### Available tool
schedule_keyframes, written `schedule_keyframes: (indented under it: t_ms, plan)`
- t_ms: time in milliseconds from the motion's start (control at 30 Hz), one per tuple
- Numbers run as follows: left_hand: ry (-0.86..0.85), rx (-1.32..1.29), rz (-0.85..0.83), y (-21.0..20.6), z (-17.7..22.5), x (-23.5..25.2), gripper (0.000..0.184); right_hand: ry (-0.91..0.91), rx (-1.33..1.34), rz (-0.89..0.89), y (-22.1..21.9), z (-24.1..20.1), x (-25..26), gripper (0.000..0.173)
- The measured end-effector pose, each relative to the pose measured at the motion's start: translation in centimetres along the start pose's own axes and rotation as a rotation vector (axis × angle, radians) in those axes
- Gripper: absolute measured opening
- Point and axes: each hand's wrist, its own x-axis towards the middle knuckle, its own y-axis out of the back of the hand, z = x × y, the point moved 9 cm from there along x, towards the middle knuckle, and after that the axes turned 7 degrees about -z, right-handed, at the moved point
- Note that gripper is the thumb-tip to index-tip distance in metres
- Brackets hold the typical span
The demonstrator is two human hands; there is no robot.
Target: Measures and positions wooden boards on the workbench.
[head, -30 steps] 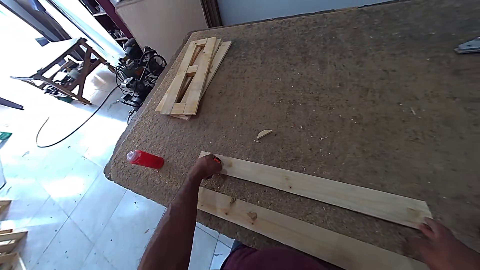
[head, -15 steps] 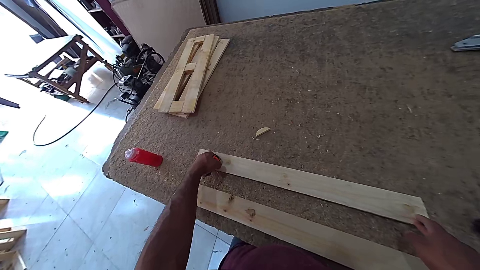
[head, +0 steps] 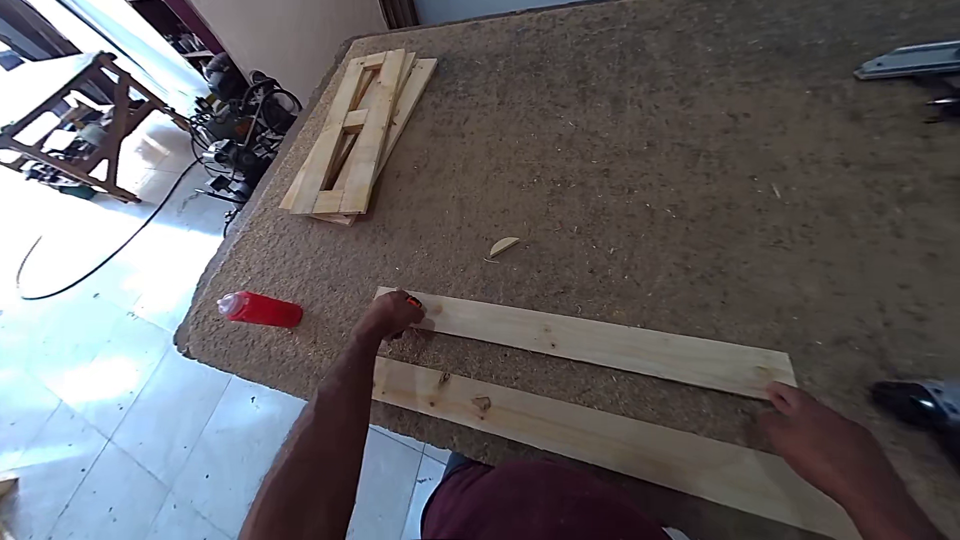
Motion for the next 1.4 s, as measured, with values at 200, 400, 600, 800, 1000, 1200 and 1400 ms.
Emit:
schedule_keyframes:
  t_ms: [200,400,600,800,1000,1200,1400]
  plan:
    - [-0.013,-0.016,-0.004,-0.2,-0.4,1.5,0.044,-0.019,-0.046,-0.025,0.9,-0.8,0.0,0.041]
    - [0.004,-0.017,-0.006,-0.1,-0.1,1.0,0.041,-0.007,-0.01,-0.012,0.6,-0.2,0.5,0.038]
    - [-0.016,-0.024,-0.017,-0.5,0.4,0.9,0.039,-0.016,-0.036,-0.064,1.9,-1.2,-0.3,0.037]
    - [-0.017,-0.033,-0.013,-0.4,0.5,0.7,0.036,-0.078,-0.006,-0.069,2.1,-1.9,-0.9,0.034]
    - [-0.041,-0.046,-0.007,-0.6,0.6,0.9,0.035,-0.105,-0.026,-0.106,2.1,-1.6,-0.6,0.035]
    - [-0.016,0.007,0.006,-0.6,0.6,1.0,0.036,-0.106,-0.012,-0.098,1.8,-1.7,-0.4,0.035]
    - [-0.018,0.006,0.016,-0.5,0.6,1.2,0.037,-0.098,-0.006,-0.1,1.7,-1.7,-0.4,0.036]
